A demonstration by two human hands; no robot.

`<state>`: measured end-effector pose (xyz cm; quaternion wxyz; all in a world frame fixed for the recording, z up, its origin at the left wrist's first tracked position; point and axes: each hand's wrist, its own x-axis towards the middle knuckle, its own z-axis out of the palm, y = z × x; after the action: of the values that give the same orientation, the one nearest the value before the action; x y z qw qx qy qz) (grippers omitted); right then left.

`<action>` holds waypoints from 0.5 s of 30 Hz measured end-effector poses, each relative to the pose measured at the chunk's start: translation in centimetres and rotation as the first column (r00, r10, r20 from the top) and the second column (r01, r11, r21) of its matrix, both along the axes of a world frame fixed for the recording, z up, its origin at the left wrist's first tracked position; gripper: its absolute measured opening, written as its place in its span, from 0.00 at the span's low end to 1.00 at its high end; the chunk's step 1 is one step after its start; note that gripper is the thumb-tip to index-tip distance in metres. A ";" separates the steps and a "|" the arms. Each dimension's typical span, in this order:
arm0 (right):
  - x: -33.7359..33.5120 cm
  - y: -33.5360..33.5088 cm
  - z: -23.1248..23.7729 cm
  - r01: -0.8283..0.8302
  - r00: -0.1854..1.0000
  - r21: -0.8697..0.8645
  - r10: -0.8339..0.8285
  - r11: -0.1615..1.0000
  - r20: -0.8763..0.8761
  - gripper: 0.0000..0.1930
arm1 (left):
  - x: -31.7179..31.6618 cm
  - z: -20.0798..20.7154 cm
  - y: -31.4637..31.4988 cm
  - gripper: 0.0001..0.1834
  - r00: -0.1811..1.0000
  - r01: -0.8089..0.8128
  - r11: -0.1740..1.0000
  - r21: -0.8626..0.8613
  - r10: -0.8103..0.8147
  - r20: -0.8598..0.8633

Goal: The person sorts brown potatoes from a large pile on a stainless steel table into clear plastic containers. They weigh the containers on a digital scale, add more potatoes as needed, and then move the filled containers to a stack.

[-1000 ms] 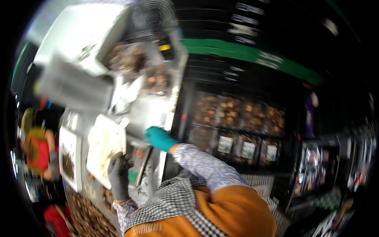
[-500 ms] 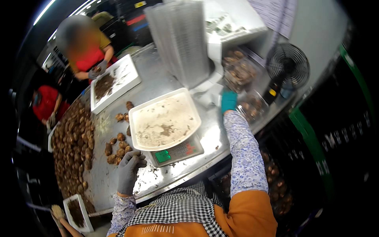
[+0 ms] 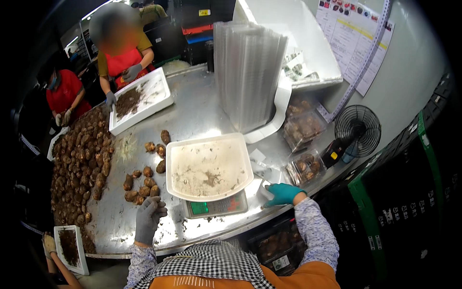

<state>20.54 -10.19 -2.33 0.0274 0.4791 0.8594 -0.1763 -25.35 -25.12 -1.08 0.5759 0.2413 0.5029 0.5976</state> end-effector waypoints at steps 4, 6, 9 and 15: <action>-2.3 7.9 11.8 0.259 0.815 0.300 -0.041 0.918 -0.579 0.13 | 0.6 0.7 2.2 0.16 0.998 0.030 0.999 0.024 -0.029 -0.047; -5.0 12.9 18.0 0.331 0.790 0.584 0.121 0.741 -0.601 0.09 | 0.6 0.8 2.5 0.14 0.999 0.029 0.998 0.047 -0.027 -0.032; -7.5 20.9 25.3 0.231 0.853 0.796 0.277 0.559 -0.442 0.11 | 1.1 1.9 2.4 0.15 0.997 0.013 0.998 0.062 -0.008 -0.074; -8.2 29.2 31.8 0.057 0.981 0.562 0.058 0.825 -0.186 0.11 | -2.1 2.0 -1.0 0.18 0.970 -0.167 0.984 0.059 0.174 -0.171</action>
<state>12.37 19.05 29.43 -0.1998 0.4459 0.8716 0.0400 -27.45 -26.12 0.88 0.4706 0.2614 0.5572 0.6322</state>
